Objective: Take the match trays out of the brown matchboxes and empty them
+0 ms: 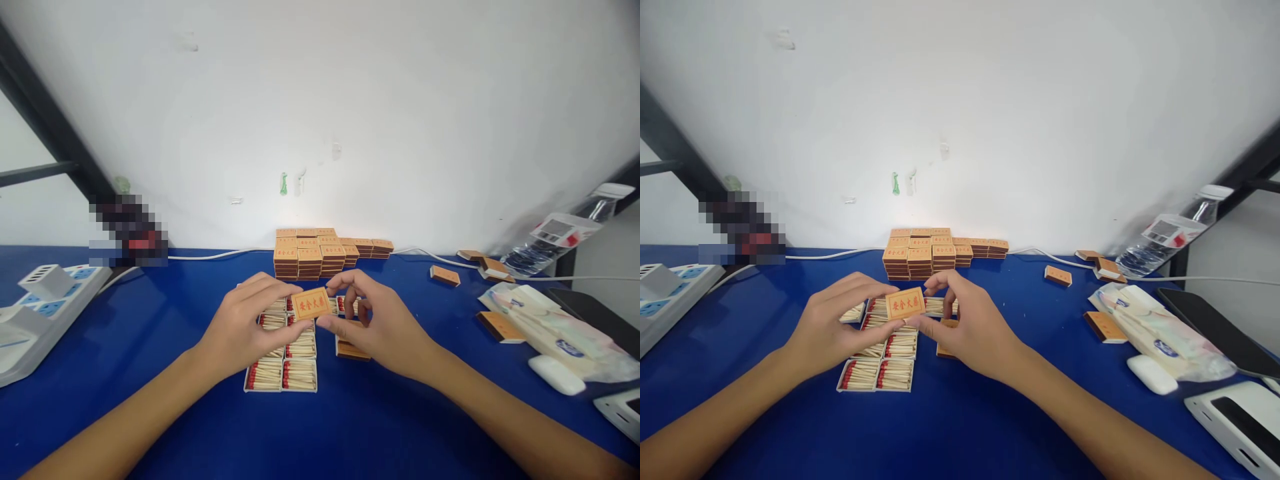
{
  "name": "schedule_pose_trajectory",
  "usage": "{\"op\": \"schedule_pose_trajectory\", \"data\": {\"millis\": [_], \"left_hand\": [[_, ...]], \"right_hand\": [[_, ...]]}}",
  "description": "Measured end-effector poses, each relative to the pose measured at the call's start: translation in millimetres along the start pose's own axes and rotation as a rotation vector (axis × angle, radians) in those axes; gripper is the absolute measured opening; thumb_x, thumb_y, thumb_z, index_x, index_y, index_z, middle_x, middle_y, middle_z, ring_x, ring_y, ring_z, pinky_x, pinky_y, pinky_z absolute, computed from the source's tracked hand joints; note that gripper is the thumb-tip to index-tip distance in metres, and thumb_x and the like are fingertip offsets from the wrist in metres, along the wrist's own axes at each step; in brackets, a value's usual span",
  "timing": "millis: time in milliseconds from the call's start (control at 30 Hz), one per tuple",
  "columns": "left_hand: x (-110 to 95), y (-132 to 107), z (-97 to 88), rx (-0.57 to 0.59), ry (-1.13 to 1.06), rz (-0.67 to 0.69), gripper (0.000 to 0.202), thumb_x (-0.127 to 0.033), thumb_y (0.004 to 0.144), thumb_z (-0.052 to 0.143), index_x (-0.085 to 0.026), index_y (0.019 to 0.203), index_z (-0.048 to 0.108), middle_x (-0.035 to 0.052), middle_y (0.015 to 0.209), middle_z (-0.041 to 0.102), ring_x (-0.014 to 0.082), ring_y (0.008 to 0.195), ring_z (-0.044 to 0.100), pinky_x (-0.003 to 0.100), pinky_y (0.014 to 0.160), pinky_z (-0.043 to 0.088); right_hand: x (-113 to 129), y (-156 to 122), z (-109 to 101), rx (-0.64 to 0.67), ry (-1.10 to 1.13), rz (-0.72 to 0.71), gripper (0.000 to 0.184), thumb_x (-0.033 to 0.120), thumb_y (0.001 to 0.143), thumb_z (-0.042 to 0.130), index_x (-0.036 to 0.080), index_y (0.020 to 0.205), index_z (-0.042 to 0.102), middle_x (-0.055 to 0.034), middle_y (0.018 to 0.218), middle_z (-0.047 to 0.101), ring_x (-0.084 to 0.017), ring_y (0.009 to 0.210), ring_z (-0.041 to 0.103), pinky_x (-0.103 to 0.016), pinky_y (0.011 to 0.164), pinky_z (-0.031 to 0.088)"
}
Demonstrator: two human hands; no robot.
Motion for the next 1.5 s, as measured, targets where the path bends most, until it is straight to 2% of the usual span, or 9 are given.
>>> {"op": "schedule_pose_trajectory", "data": {"millis": [233, 467, 633, 767, 867, 1033, 1233, 1400, 1500], "left_hand": [[-0.9, -3.6, 5.3, -0.083, -0.015, 0.083, 0.035, -0.029, 0.092, 0.085, -0.018, 0.123, 0.073, 0.0062, 0.104, 0.082, 0.0195, 0.088, 0.074, 0.036, 0.081, 0.062], [6.7, -11.7, 11.6, -0.056, 0.139, 0.08, 0.043, -0.046, 0.097, 0.079, -0.017, 0.128, 0.071, 0.0087, 0.108, 0.083, 0.0225, 0.088, 0.08, 0.035, 0.078, 0.066], [20.1, -11.5, 6.7, -0.045, 0.201, -0.044, 0.038, -0.047, 0.095, 0.08, -0.017, 0.117, 0.072, 0.0077, 0.104, 0.082, 0.0243, 0.09, 0.08, 0.038, 0.081, 0.066], [22.7, -11.3, 6.9, 0.007, 0.183, -0.055, 0.038, -0.047, 0.097, 0.078, -0.016, 0.117, 0.071, 0.0083, 0.102, 0.08, 0.0237, 0.089, 0.077, 0.038, 0.078, 0.065], [17.6, -11.6, 10.9, 0.08, 0.091, -0.017, 0.036, -0.043, 0.096, 0.081, -0.016, 0.117, 0.071, 0.008, 0.103, 0.079, 0.0236, 0.094, 0.075, 0.038, 0.08, 0.064], [2.6, -12.6, 18.1, 0.18, -0.039, 0.029, 0.037, -0.038, 0.092, 0.085, -0.016, 0.117, 0.071, 0.0058, 0.093, 0.076, 0.0233, 0.091, 0.069, 0.037, 0.077, 0.06], [-14.9, -13.8, 26.9, 0.263, -0.16, -0.006, 0.037, -0.041, 0.089, 0.087, -0.015, 0.111, 0.074, 0.0072, 0.098, 0.076, 0.0238, 0.092, 0.067, 0.038, 0.082, 0.057], [-32.7, -22.9, 42.6, 0.351, -0.238, 0.0, 0.041, -0.046, 0.083, 0.092, -0.017, 0.108, 0.076, 0.0048, 0.094, 0.073, 0.0219, 0.088, 0.065, 0.036, 0.079, 0.053], [-39.4, -30.8, 52.7, 0.354, -0.245, 0.043, 0.047, -0.05, 0.079, 0.094, -0.016, 0.106, 0.076, 0.0037, 0.093, 0.073, 0.0217, 0.088, 0.064, 0.036, 0.081, 0.051]], "right_hand": [[5.6, -5.1, 14.7, 0.084, 0.43, 0.146, 0.036, 0.058, 0.094, 0.075, 0.025, 0.109, 0.069, -0.0031, 0.094, 0.069, -0.018, 0.077, 0.061, -0.03, 0.06, 0.051], [1.4, 2.4, 6.2, -0.06, 0.396, 0.2, 0.045, 0.065, 0.094, 0.07, 0.022, 0.08, 0.065, 0.0009, 0.069, 0.059, -0.013, 0.059, 0.049, -0.028, 0.052, 0.04], [-43.6, 24.7, -39.5, -0.308, 0.262, 0.24, 0.049, 0.069, 0.085, 0.076, 0.022, 0.087, 0.063, 0.0007, 0.065, 0.065, -0.013, 0.051, 0.054, -0.027, 0.047, 0.039], [-102.6, 36.8, -71.1, -0.478, 0.08, 0.454, 0.051, 0.065, 0.076, 0.085, 0.023, 0.09, 0.058, -0.0006, 0.067, 0.069, -0.015, 0.049, 0.059, -0.028, 0.048, 0.041], [-132.2, 40.0, -71.5, -0.403, -0.088, 0.536, 0.039, 0.057, 0.086, 0.077, 0.023, 0.089, 0.059, -0.0054, 0.071, 0.074, -0.021, 0.059, 0.067, -0.032, 0.055, 0.046], [-144.0, 38.9, -64.2, -0.279, -0.397, 0.466, 0.034, 0.056, 0.089, 0.072, 0.024, 0.092, 0.062, -0.0119, 0.102, 0.079, -0.029, 0.094, 0.074, -0.036, 0.073, 0.05], [-147.0, 37.7, -55.4, -0.178, -0.506, 0.435, 0.04, 0.057, 0.086, 0.076, 0.024, 0.103, 0.061, -0.0077, 0.099, 0.077, -0.028, 0.089, 0.072, -0.035, 0.068, 0.047], [-132.5, 40.7, -53.7, -0.23, -0.566, 0.364, 0.029, 0.047, 0.092, 0.07, 0.023, 0.106, 0.063, -0.0063, 0.092, 0.076, -0.027, 0.086, 0.07, -0.035, 0.067, 0.044], [-101.2, 37.3, -59.9, -0.082, -0.499, 0.302, 0.028, 0.051, 0.096, 0.065, 0.023, 0.095, 0.065, -0.0049, 0.083, 0.073, -0.023, 0.076, 0.067, -0.035, 0.065, 0.043]]}}
Point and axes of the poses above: each hand's wrist, its own y-axis towards the middle knuckle, its own z-axis out of the palm, x = y × z, the point moved 3 cm from there along y, towards the middle knuckle
